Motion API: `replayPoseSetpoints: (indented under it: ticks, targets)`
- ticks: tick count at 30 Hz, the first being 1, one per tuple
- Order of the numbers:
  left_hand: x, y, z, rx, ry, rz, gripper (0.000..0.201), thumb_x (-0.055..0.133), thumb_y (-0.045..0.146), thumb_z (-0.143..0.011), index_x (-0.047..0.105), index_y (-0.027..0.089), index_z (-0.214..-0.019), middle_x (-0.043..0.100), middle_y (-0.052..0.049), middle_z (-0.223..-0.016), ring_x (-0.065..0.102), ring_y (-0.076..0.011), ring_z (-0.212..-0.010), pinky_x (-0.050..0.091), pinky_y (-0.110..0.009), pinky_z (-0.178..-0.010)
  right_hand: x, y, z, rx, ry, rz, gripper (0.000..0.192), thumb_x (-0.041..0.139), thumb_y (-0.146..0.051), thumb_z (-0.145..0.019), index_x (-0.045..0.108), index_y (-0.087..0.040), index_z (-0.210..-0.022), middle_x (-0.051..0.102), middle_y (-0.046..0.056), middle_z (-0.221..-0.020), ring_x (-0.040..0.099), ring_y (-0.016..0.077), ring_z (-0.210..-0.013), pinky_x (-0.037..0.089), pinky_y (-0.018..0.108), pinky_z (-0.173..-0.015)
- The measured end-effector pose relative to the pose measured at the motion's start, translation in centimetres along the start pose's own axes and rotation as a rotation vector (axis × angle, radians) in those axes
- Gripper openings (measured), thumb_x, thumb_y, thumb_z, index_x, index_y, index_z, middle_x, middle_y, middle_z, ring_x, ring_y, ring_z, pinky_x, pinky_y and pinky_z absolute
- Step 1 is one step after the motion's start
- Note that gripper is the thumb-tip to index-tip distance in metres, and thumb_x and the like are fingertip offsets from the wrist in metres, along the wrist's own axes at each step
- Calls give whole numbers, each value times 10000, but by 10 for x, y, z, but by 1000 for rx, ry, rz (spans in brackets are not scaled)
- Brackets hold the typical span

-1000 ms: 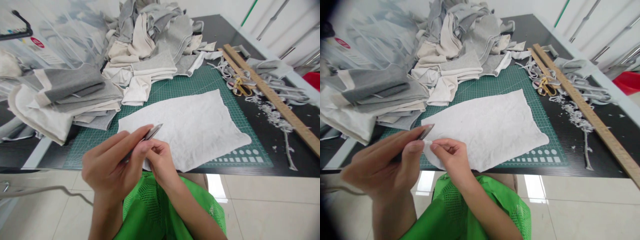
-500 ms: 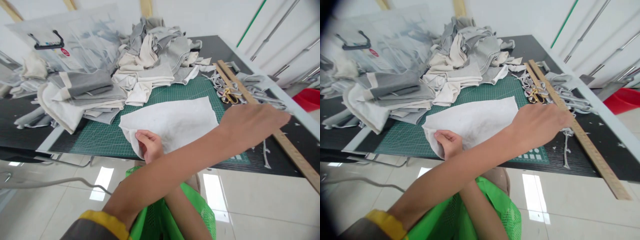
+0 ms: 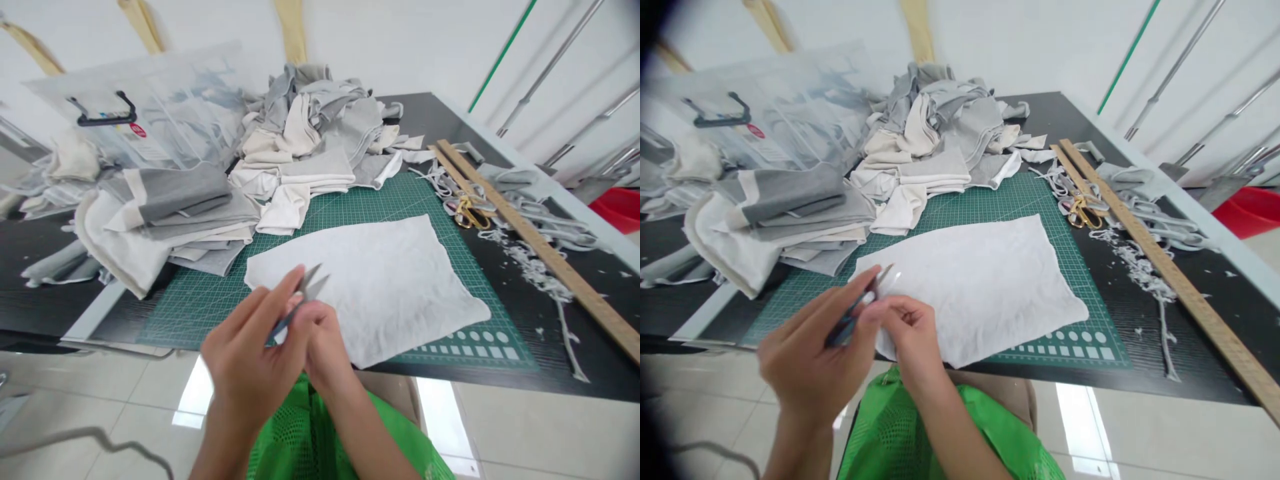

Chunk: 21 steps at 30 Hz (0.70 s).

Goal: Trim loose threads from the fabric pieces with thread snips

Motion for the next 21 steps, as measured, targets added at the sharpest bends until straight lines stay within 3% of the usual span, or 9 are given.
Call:
replayPoseSetpoints:
  ticks: [2,6,16,21]
  targets:
    - [-14,-35,18,-43,-9,-59,299,696,242,-928,704,206,-1225,696,8,-792,625,-68,-630,473,-197,-595,-1,2,1,77,12,-34,217,866,-392,-704,791,-196,-760,679,-14,-658,545,94,-613,416,227,-613]
    - [-31,-70,38,121,-127,-119,316,720,262,-917,705,189,-1224,700,18,-774,613,-47,-568,450,-189,-561,-1,5,1,172,48,-56,229,901,-381,-666,811,-204,-780,700,-8,-675,573,97,-649,419,216,-641]
    - [-22,-78,36,301,-201,-189,252,697,281,-939,709,156,-1157,686,22,-711,566,-54,-520,427,-224,-564,2,2,4,126,61,-21,190,905,-387,-669,814,-251,-763,722,-24,-682,585,92,-643,424,220,-636]
    - [-24,-78,35,312,-209,-165,251,709,249,-927,714,147,-1156,672,20,-701,555,-58,-543,426,-226,-583,2,1,4,97,48,4,166,885,-389,-702,813,-258,-773,708,-33,-664,580,92,-624,432,227,-627]
Point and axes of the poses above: each hand's wrist, its own z-axis away from the middle knuckle, its own x-axis out of the palm, y = z × x, the point moved 3 cm from there along -z, towards the middle knuckle
